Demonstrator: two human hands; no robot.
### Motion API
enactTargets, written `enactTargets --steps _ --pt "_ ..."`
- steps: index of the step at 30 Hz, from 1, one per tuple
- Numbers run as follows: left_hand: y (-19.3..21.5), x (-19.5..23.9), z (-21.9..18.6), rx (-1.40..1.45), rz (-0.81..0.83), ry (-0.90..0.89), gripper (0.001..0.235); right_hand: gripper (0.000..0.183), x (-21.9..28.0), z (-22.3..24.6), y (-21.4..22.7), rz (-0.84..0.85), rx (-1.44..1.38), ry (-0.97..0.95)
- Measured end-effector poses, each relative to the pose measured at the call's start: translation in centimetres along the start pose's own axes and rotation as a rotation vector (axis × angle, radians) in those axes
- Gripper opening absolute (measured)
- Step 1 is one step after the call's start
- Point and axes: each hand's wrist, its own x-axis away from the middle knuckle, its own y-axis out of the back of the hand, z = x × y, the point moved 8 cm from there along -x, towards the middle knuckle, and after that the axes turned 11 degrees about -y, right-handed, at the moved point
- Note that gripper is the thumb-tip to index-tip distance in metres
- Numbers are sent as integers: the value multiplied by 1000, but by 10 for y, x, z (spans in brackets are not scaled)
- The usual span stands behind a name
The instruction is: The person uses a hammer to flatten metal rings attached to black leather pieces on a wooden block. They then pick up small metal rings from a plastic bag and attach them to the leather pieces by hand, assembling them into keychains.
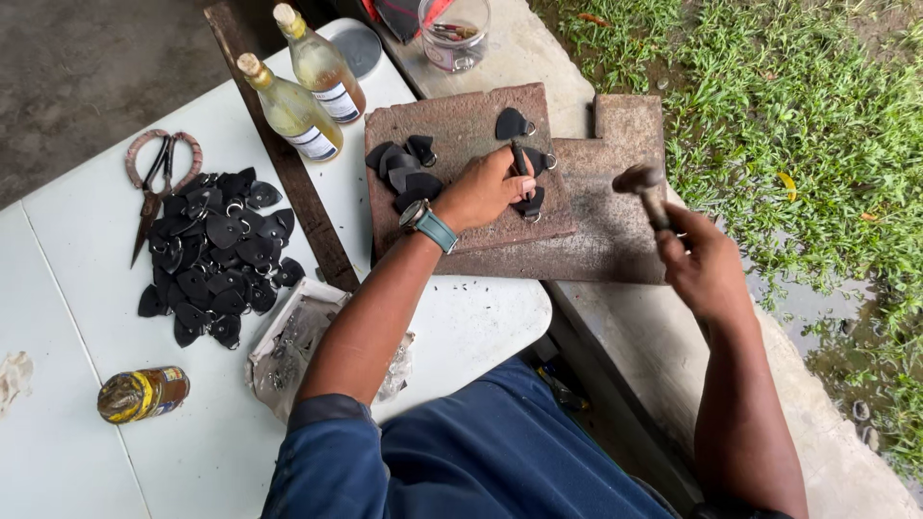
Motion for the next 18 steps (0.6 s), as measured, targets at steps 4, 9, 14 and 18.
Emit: enactTargets --steps 4,9,14,18 --pt "-1 6 -5 -40 -10 -67 20 44 0 -4 4 20 -165 -168" --pt "-13 13 -19 -275 -16 -216 25 28 -5 42 18 -38 -199 140" --pt "-26 19 -27 -424 -36 -314 36 22 -12 97 55 -150 -44 402" --pt "-26 20 -24 -452 -61 -364 38 11 -6 147 74 -305 -239 440"
